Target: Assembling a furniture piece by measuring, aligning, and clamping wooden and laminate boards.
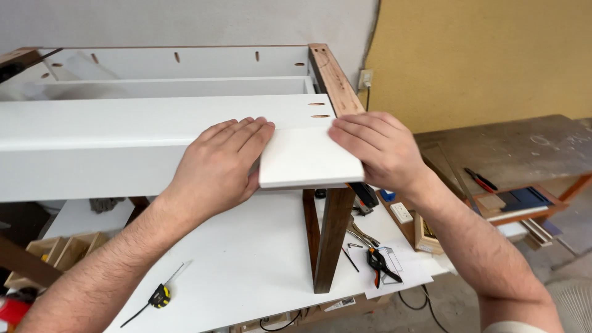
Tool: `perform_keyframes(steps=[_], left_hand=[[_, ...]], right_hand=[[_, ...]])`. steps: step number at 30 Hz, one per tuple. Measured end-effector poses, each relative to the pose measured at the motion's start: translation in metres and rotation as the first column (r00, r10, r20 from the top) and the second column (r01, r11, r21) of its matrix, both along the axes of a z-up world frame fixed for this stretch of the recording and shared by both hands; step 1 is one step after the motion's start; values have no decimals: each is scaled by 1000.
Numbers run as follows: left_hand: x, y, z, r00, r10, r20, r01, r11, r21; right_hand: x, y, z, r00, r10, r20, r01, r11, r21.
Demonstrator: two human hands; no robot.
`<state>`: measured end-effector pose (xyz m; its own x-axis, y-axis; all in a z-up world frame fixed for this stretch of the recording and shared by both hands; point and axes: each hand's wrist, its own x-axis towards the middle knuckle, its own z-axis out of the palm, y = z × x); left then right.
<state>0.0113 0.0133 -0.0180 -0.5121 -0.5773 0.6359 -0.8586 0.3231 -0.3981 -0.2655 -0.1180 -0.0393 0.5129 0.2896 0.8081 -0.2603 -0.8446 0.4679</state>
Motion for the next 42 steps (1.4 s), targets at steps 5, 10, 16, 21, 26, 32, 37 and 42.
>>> perform_keyframes(steps=[5, 10, 16, 21, 26, 32, 37, 42], left_hand=[[18, 51, -110, 835, -466, -292, 417, 883, -216], [27, 83, -396, 277, 323, -905, 71, 932, 354], [26, 164, -490, -259, 746, -614, 89, 651, 754], [21, 215, -511, -340, 800, -494, 213, 577, 789], [51, 258, -524, -295, 812, -503, 209, 568, 796], [125, 344, -509, -347, 813, -467, 252, 560, 789], [202, 393, -508, -294, 851, -436, 216, 503, 837], [258, 413, -496, -205, 868, -453, 240, 493, 836]], right_hand=[[-52, 37, -107, 974, 195, -117, -103, 839, 535], [15, 55, -387, 995, 76, 61, -41, -239, 970], [85, 40, -666, 993, 87, 82, 19, -789, 614], [143, 45, -637, 980, -197, 19, -192, -922, 336], [190, 27, -652, 922, -371, 109, -376, -795, 476], [215, 39, -650, 822, -569, 18, -522, -741, 423], [244, 82, -597, 760, -637, -130, -524, -718, 457], [253, 87, -591, 729, -579, -366, -304, -752, 585]])
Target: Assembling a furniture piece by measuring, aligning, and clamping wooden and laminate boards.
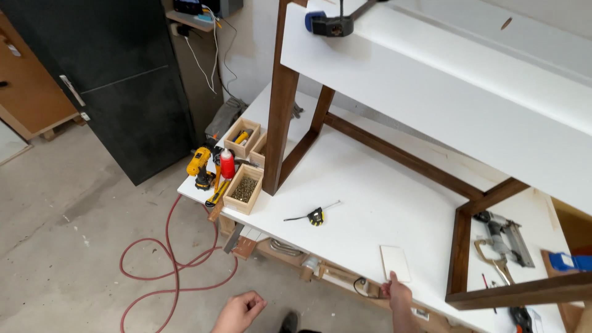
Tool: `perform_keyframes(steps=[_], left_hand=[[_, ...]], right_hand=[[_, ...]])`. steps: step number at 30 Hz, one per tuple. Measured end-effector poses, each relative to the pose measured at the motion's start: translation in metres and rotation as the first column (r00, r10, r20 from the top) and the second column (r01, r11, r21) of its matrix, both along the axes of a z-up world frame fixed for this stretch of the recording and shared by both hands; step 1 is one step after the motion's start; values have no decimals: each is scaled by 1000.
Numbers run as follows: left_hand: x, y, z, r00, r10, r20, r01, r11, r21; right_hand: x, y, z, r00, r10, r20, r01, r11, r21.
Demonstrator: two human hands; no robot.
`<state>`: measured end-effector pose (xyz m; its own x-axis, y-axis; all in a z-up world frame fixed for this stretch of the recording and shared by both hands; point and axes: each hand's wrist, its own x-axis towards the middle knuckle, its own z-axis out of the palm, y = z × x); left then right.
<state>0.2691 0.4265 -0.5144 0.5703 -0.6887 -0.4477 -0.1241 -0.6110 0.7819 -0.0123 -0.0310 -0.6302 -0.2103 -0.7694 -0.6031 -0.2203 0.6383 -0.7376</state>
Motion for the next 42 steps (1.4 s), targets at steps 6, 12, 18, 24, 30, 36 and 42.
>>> perform_keyframes(steps=[6, 12, 18, 24, 30, 36, 42], left_hand=[[50, -12, 20, 991, -10, 134, 37, 979, -200], [94, -50, 39, 984, -63, 164, 86, 986, -142], [140, -89, 45, 940, -226, 254, 258, 961, -99], [183, -108, 30, 914, -304, 267, 369, 898, -240], [234, -121, 89, 854, -426, 299, 500, 829, -249], [291, -118, 158, 780, -604, 163, 623, 721, -303], [352, -107, 245, 797, -556, 235, 602, 758, -250]], right_hand=[[36, 5, -5, 748, 342, -569, -433, 901, -28], [183, 57, -1, 768, 610, -194, -639, 749, -175], [291, 59, 7, 448, 737, -506, -892, 405, -200], [310, 63, 18, 498, 624, -601, -849, 491, -195], [342, 184, 159, 711, 526, -466, -701, 580, -415], [421, 284, 255, 638, 569, -519, -768, 423, -481], [465, 298, 309, 596, 672, -440, -736, 237, -634]])
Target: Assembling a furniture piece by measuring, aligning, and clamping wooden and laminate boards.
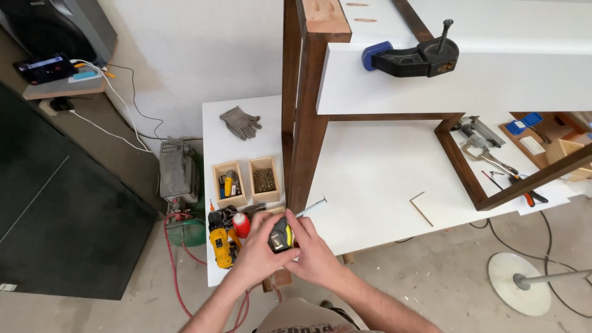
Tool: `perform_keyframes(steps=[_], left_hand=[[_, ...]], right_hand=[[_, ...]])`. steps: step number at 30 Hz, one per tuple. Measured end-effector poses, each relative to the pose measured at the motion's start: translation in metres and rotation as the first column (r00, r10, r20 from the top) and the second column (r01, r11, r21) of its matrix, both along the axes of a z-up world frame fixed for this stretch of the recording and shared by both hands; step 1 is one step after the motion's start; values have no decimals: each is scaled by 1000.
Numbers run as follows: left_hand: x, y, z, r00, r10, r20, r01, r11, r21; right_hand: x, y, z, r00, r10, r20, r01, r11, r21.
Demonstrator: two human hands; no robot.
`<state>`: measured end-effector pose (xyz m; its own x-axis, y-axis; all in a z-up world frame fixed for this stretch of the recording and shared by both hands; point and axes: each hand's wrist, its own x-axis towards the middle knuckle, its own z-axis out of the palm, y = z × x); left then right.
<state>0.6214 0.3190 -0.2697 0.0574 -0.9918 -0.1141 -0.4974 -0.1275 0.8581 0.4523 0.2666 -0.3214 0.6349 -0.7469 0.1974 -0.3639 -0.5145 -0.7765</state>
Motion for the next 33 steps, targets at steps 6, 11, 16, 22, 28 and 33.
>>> perform_keyframes(steps=[6, 11, 16, 22, 28, 33], left_hand=[[46, -6, 65, 998, 26, 57, -15, 981, -192], [93, -25, 168, 966, 167, 199, 3, 757, -653], [88, -56, 245, 971, 206, 123, -121, 864, -488], [67, -88, 277, 939, 256, 231, -152, 908, -390], [67, -99, 275, 961, 234, 149, -163, 910, -381], [71, -102, 272, 985, 173, 10, -157, 912, -378]], right_hand=[[10, -21, 61, 991, 118, 63, -73, 871, -486], [-12, -22, 78, 904, 217, 367, -62, 919, -390], [-28, -24, 57, 939, 260, 224, -170, 920, -353], [-44, -27, 47, 944, 295, 148, -239, 920, -310], [-52, -29, 51, 944, 299, 138, -246, 919, -308], [-54, -31, 50, 940, 313, 134, -259, 912, -318]])
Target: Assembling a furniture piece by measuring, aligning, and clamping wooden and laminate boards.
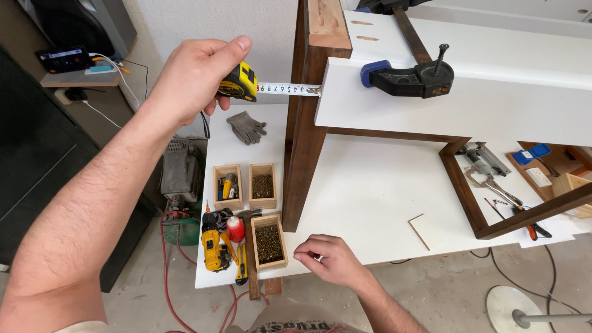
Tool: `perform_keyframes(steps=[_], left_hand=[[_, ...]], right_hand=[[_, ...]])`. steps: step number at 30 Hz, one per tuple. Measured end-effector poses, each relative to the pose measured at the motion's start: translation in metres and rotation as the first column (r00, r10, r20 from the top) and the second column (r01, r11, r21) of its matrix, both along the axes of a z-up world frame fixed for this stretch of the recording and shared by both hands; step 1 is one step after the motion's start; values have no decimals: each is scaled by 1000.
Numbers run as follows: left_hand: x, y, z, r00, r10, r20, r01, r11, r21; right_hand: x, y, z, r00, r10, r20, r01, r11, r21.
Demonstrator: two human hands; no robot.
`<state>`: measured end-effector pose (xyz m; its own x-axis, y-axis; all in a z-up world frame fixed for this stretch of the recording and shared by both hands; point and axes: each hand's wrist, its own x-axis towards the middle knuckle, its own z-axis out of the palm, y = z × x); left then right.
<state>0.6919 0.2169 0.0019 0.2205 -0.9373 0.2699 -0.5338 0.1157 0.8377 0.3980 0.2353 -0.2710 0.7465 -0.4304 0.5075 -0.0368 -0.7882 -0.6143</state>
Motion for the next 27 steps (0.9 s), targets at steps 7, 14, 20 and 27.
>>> perform_keyframes(steps=[7, 14, 20, 27], left_hand=[[-3, 4, 8, 996, 52, 69, -53, 998, 20], [0, 9, 5, 996, -9, 85, 12, 999, -31], [-15, 49, -112, 992, -91, -86, 99, 992, 84], [-214, 73, -317, 756, -355, -550, 349, 930, -120]], right_hand=[[-1, 3, -1, 1000, -11, -9, 11, 1000, -2], [-3, 12, -1, 999, -47, -10, 48, 998, 38], [-15, 29, -14, 985, -172, 6, 167, 962, 218], [-79, 44, -32, 967, -221, 124, 153, 899, 410]])
